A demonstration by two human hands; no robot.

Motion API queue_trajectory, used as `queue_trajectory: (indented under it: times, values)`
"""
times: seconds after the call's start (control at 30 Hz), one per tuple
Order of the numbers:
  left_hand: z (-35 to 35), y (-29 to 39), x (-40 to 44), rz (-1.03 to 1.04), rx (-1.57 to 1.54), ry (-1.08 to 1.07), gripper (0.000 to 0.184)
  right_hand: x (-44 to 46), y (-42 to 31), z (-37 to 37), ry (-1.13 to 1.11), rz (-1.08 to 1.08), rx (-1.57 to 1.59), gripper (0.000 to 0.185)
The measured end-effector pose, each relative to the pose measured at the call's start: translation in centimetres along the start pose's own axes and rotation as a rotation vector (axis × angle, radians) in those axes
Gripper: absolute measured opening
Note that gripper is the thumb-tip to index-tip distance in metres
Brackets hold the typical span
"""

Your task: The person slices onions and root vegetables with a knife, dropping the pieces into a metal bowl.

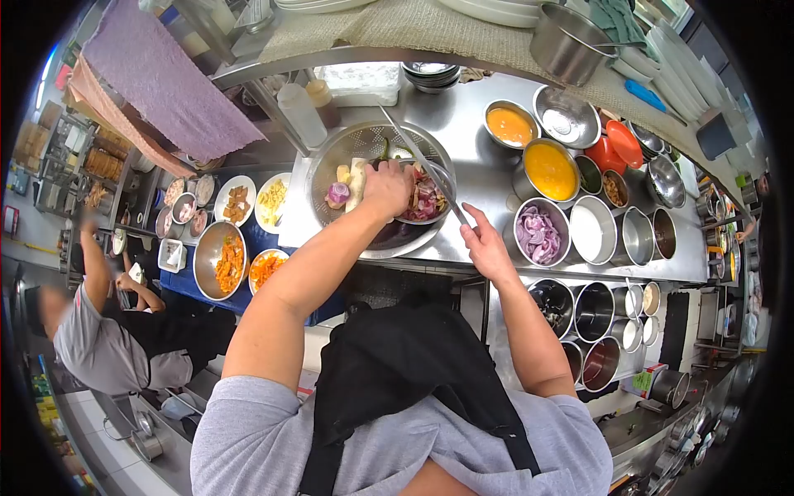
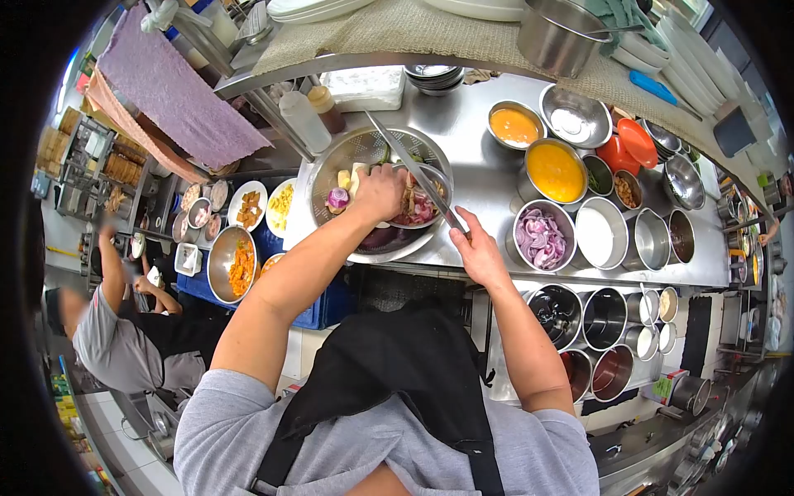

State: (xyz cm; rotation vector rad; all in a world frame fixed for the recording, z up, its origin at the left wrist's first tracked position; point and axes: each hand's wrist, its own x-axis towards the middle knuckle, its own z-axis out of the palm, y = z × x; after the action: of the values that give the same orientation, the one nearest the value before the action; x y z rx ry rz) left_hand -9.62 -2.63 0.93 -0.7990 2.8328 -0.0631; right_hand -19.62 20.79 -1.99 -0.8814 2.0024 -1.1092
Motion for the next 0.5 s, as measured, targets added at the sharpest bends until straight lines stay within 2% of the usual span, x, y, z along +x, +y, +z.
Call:
queue_trajectory:
  times: [0.1, 0.17, 0.2, 0.23, 0.3, 0.33, 0.4, 0.43, 0.5]
  values:
    - [-1.1, -1.5, -1.9, -0.012, -0.152, 0.066, 0.051, -0.1, -0.4, 0.4, 0.041, -0.043, 0.057, 0.051]
    - [-0.8, -2.7, -2.8, -0.043, -0.577, 0.115, 0.058, 0.0, -0.9, 0.6, -0.037, 0.039, 0.185, 0.050]
    - [-0.3, -3.2, -3.3, -0.004, -0.689, 0.166, 0.051, 0.2, -0.8, 0.8, -0.036, 0.040, 0.186, 0.050]
    - [0.3, -3.2, -3.6, -0.003, -0.689, 0.165, 0.051, 0.5, -0.7, 1.2, -0.043, 0.019, 0.167, 0.050]
    - [1.0, -3.2, -4.4, -0.098, -1.477, 0.106, 0.044, 0.8, -1.2, 1.6, -0.050, -0.006, 0.148, 0.050]
    - [1.1, -3.1, -4.9, -0.098, -1.475, 0.109, 0.044, 0.9, -1.8, 1.7, -0.050, -0.049, 0.068, 0.053]
    - [1.1, -2.7, -5.9, -0.153, -2.267, 0.016, 0.043, 0.8, -3.3, 1.8, -0.057, -0.078, 0.025, 0.055]
    - [1.4, -2.5, -6.0, -0.150, -2.264, 0.014, 0.043, 0.7, -4.2, 1.9, -0.060, -0.093, 0.004, 0.057]
    - [1.9, -2.0, -6.2, -0.039, -2.463, 0.077, 0.045, 0.7, -5.1, 2.2, -0.039, -0.188, -0.067, 0.058]
